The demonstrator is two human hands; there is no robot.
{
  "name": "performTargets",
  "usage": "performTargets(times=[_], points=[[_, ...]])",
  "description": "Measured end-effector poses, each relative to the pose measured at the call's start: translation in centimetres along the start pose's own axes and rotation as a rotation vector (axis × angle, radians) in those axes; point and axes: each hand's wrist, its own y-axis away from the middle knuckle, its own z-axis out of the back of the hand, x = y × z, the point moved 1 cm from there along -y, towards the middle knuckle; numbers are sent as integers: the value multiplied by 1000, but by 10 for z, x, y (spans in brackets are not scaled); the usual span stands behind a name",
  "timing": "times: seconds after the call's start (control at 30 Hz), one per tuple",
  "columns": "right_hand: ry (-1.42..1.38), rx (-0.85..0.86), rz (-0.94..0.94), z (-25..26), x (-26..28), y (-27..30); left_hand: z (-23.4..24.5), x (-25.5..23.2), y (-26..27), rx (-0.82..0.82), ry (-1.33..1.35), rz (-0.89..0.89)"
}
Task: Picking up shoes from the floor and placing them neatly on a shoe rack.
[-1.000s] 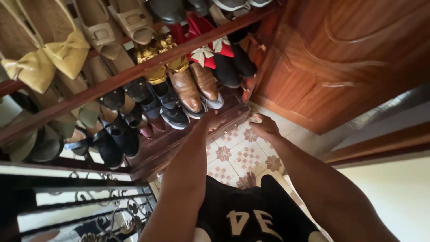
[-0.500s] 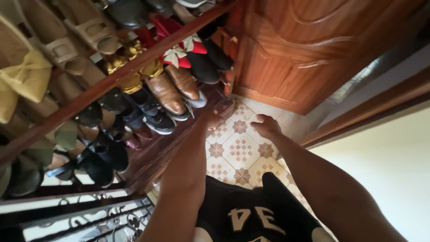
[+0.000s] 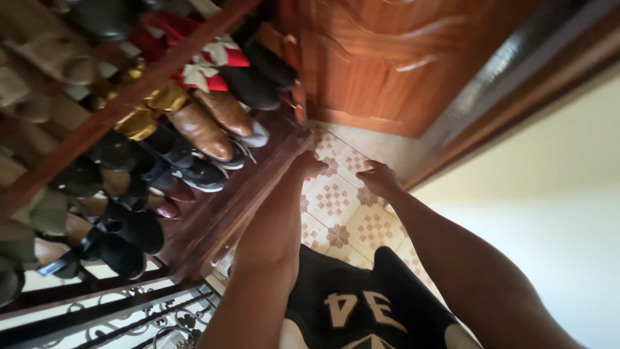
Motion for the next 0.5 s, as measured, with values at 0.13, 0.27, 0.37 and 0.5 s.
performTargets(times=[0.13, 0.27, 0.37, 0.5], points=[[163, -71, 76, 4, -69, -2, -22, -36, 13, 63, -48, -16], [-104, -58, -83, 35, -91, 35, -60, -53, -5, -31, -124, -175], [-106, -117, -72, 62, -95, 58, -77, -84, -3, -50, -155, -253], [-141, -75, -263, 99, -77, 93, -82, -134, 28, 64, 7, -223]])
